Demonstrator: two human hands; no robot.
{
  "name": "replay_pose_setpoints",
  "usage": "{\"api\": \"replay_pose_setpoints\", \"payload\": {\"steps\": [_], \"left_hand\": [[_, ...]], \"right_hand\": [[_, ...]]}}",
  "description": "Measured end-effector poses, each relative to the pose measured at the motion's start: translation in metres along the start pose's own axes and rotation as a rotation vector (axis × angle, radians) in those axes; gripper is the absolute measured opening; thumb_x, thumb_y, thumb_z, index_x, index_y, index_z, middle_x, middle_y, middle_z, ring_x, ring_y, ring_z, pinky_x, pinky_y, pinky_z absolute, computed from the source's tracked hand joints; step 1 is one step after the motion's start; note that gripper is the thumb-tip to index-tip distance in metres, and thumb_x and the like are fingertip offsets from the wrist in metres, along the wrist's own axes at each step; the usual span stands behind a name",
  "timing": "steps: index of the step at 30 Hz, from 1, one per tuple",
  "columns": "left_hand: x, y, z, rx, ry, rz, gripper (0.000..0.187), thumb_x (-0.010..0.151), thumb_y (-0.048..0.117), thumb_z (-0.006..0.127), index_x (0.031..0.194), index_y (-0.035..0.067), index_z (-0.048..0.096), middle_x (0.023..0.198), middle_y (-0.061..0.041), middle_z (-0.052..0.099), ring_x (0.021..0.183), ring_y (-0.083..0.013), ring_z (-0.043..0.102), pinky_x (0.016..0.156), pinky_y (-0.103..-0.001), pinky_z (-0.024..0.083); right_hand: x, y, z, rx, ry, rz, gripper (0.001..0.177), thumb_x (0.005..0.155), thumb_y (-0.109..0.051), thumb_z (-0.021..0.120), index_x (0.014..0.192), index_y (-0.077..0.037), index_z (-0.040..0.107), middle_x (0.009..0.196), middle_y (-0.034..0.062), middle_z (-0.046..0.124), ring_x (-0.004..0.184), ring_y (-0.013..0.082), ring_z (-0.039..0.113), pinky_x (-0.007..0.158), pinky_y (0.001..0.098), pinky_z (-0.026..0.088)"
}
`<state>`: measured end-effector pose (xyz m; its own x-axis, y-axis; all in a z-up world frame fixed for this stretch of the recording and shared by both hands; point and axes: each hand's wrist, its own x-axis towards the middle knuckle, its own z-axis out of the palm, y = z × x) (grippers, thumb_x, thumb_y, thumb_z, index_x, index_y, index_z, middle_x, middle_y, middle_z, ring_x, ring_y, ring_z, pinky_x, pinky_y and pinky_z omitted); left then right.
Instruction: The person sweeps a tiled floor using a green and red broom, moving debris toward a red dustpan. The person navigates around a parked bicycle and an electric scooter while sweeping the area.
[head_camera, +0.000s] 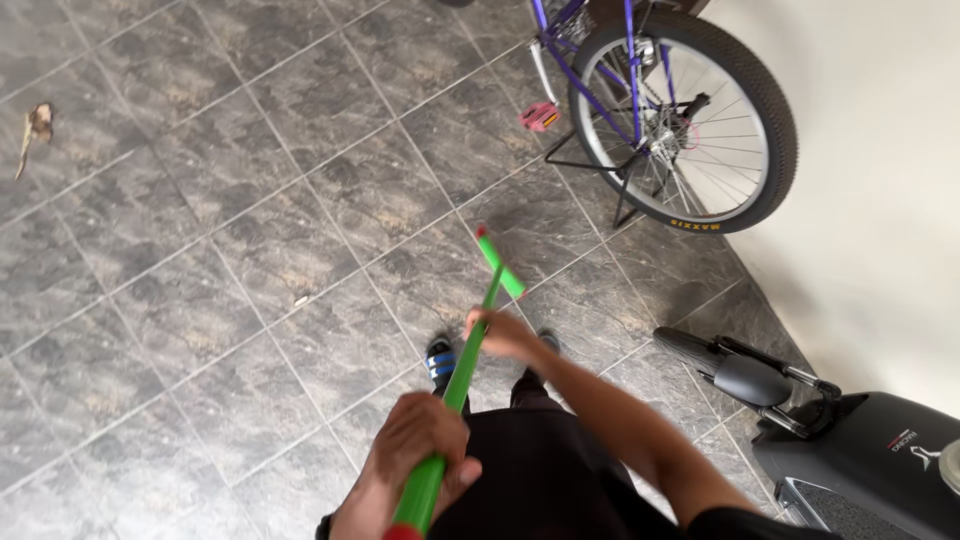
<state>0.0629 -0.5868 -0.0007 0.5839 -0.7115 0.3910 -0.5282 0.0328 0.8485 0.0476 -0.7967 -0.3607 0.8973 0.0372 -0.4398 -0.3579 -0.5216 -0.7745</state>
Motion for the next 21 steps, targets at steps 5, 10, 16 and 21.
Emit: {"api": "replay_pose_setpoints", "payload": {"steps": [5,10,16,21], "left_hand": [[-0.005,-0.031,0.037,-0.122,0.095,-0.176,0.020,0.092,0.011,0.075,0.100,0.007,0.057,0.102,-0.009,0.065,0.108,-0.0292,0.067,0.096,-0.041,0.052],[-0.007,-0.074,0.066,-0.348,0.044,-0.350,0.020,0.097,0.004,0.067,0.109,0.005,0.051,0.115,-0.011,0.059,0.130,-0.0324,0.056,0.109,-0.044,0.045],[-0.020,-0.084,0.045,-0.173,0.043,-0.243,0.017,0.093,0.002,0.069,0.087,0.008,0.054,0.088,-0.007,0.057,0.089,-0.0252,0.060,0.090,-0.039,0.049],[-0.017,-0.041,0.006,-0.105,-0.035,-0.071,0.031,0.086,0.016,0.075,0.069,0.014,0.049,0.067,0.001,0.054,0.066,-0.0183,0.057,0.077,-0.034,0.045]], "right_hand": [[0.056,0.068,-0.054,-0.100,0.099,-0.022,0.022,0.088,-0.030,0.071,0.102,-0.014,0.070,0.098,0.0104,0.077,0.094,0.0287,0.074,0.082,0.0442,0.056],[0.075,0.095,-0.079,-0.083,0.255,0.036,0.056,0.095,-0.039,0.071,0.136,-0.005,0.051,0.115,0.0267,0.062,0.098,0.0387,0.066,0.081,0.0487,0.053],[0.056,0.036,-0.052,0.067,-0.079,0.215,0.053,0.093,-0.046,0.069,0.123,-0.004,0.057,0.106,0.0173,0.069,0.099,0.0271,0.070,0.088,0.0421,0.057],[0.030,-0.031,0.004,0.140,-0.269,0.022,0.037,0.098,-0.045,0.064,0.104,-0.009,0.065,0.103,0.0110,0.070,0.100,0.0219,0.069,0.091,0.0391,0.054]]}}
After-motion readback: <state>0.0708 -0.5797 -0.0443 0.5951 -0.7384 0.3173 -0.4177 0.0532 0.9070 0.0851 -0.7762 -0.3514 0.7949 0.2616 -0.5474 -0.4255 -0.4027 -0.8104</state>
